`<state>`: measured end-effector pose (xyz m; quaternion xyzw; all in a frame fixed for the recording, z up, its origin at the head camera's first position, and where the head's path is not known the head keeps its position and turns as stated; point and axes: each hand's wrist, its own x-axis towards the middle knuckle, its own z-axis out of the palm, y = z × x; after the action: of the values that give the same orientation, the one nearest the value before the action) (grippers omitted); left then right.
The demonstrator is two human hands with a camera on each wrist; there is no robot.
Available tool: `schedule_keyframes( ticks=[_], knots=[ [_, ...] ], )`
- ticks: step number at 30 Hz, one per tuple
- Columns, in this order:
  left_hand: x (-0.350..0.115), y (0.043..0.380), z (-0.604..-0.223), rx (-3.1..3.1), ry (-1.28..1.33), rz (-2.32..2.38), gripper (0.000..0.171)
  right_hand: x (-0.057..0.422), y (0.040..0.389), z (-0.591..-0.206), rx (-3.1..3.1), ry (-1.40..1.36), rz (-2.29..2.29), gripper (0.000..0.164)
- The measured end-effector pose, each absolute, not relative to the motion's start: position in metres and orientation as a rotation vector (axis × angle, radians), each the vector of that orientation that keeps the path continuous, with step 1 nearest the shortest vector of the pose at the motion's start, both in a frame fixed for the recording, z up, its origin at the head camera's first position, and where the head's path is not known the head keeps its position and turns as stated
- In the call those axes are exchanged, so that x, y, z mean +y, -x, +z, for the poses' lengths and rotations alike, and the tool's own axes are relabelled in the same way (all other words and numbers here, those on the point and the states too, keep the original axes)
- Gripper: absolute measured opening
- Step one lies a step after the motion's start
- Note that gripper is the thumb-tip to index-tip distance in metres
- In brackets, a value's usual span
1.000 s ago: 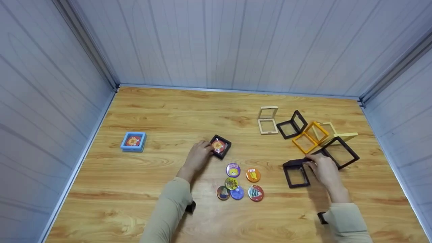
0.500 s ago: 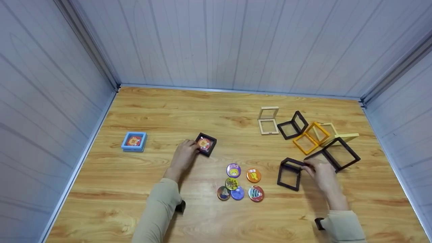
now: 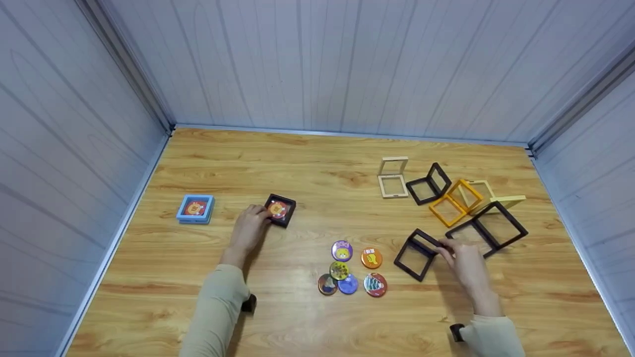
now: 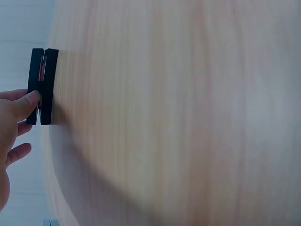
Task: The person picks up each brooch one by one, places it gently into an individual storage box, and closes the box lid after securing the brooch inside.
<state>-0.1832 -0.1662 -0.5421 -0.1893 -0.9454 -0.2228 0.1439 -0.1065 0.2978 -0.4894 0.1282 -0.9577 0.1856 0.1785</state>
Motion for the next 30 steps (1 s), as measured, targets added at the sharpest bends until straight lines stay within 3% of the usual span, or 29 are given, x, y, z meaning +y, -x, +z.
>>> schedule_keyframes(
  ticks=[30],
  knots=[
    [-0.225, 0.177, -0.541, -2.745, 0.371, -0.577, 0.009, 0.274, 0.097, -0.497, -2.631, -0.287, 0.684, 0.015]
  ],
)
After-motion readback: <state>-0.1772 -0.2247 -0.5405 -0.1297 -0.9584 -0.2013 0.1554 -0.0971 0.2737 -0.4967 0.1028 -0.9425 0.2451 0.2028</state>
